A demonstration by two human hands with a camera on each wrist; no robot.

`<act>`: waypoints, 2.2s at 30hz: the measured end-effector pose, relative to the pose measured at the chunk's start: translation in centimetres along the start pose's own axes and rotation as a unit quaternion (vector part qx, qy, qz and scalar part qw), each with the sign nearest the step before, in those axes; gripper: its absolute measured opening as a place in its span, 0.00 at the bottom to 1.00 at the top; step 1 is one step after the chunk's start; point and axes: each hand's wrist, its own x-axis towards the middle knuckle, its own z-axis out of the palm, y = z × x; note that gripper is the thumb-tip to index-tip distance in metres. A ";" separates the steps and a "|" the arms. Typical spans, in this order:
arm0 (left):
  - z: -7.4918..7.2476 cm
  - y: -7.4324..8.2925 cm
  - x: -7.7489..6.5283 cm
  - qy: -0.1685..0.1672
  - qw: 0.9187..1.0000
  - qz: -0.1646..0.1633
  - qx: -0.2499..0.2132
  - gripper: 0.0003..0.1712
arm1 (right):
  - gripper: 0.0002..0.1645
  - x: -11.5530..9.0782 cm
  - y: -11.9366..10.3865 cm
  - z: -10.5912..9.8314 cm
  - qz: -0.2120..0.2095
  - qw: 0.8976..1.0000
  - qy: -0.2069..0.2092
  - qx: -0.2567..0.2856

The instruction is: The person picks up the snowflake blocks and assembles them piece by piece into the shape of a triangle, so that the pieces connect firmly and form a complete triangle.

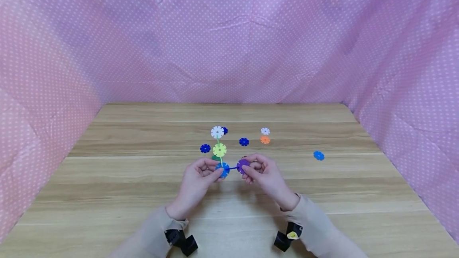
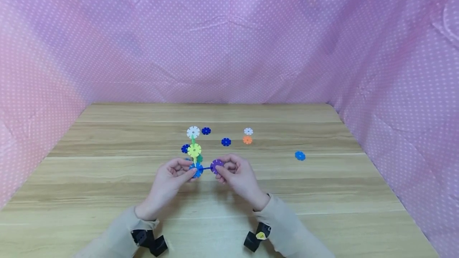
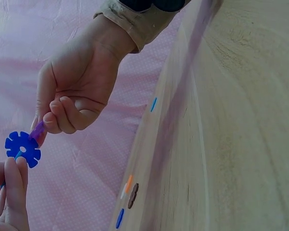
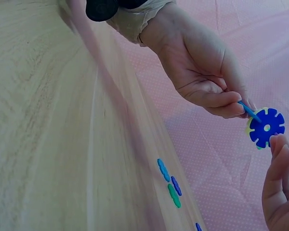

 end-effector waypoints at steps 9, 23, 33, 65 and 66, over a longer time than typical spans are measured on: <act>-0.1 0.0 0.2 0.009 1.000 -0.015 0.001 0.10 | 0.11 -0.1 0.3 0.4 -0.042 0.998 0.012 -0.036; -0.1 -0.4 -0.2 0.028 0.999 -0.032 -0.008 0.11 | 0.08 -0.3 0.8 0.9 -0.062 0.997 0.008 -0.041; 0.0 -0.7 -0.3 0.029 0.999 -0.025 -0.010 0.11 | 0.09 -0.3 1.3 1.1 -0.076 0.996 0.006 -0.039; -0.1 -0.3 0.7 -0.043 0.998 -0.045 -0.008 0.36 | 0.16 0.8 1.4 1.7 -0.032 0.999 -0.040 -0.008; -0.1 -0.4 0.8 -0.044 0.998 -0.046 -0.005 0.41 | 0.16 0.8 1.5 1.8 -0.033 0.999 -0.042 -0.011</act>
